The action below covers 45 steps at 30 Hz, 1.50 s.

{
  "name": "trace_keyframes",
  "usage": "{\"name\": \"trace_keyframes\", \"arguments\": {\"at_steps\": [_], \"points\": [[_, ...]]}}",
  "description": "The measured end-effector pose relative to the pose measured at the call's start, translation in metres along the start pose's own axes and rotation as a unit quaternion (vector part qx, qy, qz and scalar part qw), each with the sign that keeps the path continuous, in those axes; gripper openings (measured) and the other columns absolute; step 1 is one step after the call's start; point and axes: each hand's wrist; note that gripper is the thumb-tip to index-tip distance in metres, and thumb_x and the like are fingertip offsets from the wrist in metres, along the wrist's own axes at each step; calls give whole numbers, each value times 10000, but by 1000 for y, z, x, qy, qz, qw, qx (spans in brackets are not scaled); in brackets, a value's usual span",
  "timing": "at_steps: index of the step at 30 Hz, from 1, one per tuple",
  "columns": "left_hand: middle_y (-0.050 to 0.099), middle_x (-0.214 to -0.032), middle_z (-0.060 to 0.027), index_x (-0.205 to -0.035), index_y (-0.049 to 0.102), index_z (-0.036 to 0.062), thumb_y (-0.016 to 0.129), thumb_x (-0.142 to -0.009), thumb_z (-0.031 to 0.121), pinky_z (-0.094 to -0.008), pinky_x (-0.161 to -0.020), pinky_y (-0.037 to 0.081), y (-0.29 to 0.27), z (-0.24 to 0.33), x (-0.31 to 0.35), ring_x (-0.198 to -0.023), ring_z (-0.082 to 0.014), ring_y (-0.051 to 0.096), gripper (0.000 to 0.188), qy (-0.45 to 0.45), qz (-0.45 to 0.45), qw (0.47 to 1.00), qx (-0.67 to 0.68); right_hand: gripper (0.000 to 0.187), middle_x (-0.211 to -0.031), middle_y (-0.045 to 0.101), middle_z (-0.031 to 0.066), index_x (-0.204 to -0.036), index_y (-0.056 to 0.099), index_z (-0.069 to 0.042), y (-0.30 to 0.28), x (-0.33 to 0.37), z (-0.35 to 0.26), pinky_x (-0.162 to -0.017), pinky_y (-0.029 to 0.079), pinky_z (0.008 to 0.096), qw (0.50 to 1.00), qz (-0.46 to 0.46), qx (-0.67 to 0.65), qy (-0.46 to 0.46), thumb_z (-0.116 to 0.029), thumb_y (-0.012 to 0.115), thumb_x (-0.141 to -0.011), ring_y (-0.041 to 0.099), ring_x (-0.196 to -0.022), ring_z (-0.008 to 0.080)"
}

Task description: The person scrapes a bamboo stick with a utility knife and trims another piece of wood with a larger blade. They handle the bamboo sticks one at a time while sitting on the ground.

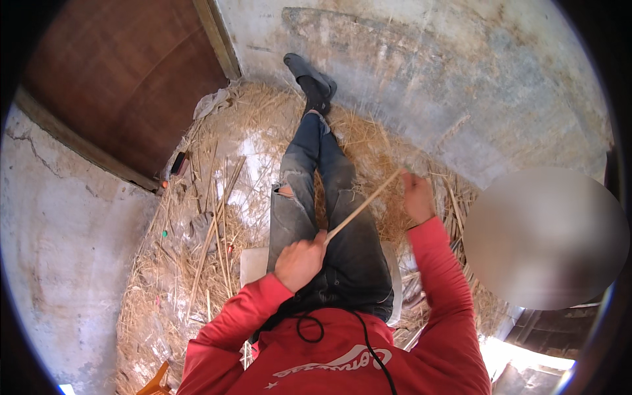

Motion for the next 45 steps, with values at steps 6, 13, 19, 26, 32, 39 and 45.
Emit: {"name": "trace_keyframes", "arguments": {"at_steps": [6, 13, 19, 26, 32, 39, 45], "points": [[691, -713, -241, -1264, 640, 37, 570, -1016, 216, -566, -620, 561, -2, -11, 2, -671, -441, 703, 313, -13, 50, 999, 16, 545, -746, 634, 289, -1009, 695, 29, -25, 26, -24, -681, 489, 519, 994, 12, -23, -105, -478, 506, -1070, 645, -726, 461], [668, -686, -253, -1272, 638, 59, 603, -1000, 177, -555, -590, 551, -12, 6, -16, -636, -448, 684, 299, 5, 78, 997, -7, 539, -740, 664, 271, -1018, 713, 14, 33, 113, -74, -666, 507, 561, 960, -180, -27, -214, -486, 515, -1058, 664, -723, 489], [669, -660, -212, -1238, 641, 43, 621, -987, 182, -527, -567, 551, 0, -13, 9, -617, -415, 689, 288, 22, 54, 997, -49, 570, -787, 668, 298, -1018, 723, 17, 32, 43, -27, -716, 508, 554, 994, -53, -8, -100, -510, 510, -1055, 662, -797, 502], [682, -663, -173, -1254, 639, 34, 588, -985, 166, -486, -540, 563, 0, -29, 34, -593, -356, 705, 304, 85, 14, 993, -76, 625, -768, 635, 312, -970, 724, 30, -58, -93, 216, -745, 462, 548, 979, 192, 38, 60, -540, 481, -1055, 637, -792, 472], [679, -680, -218, -1218, 646, 27, 603, -1011, 185, -518, -577, 547, -15, -60, 32, -636, -374, 716, 263, 15, 56, 998, 31, 701, -960, 702, 334, -1112, 728, 31, -77, -46, 160, -851, 506, 563, 968, 146, 201, 29, -613, 464, -1027, 670, -975, 503], [610, -702, -29, -1124, 706, 24, 653, -1036, 285, -290, -580, 436, -17, -9, -32, -600, -109, 516, 281, -3, 14, 949, 316, 436, -714, 657, 221, -1058, 725, -34, -26, 31, 17, -619, 512, 498, 982, 20, 137, -129, -455, 625, -1004, 662, -674, 412], [514, -682, -9, -1195, 687, -9, 501, -1110, 302, -297, -588, 437, 2, 9, -69, -615, -98, 517, 372, 26, 24, 918, 395, 335, -650, 591, 128, -946, 682, -19, -10, 43, -21, -572, 454, 396, 983, 0, -85, -163, -351, 691, -994, 571, -574, 282]]}}
Point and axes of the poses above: each hand's wrist, its own x-axis away from the middle knuckle, its own y-axis out of the palm, z = x × y
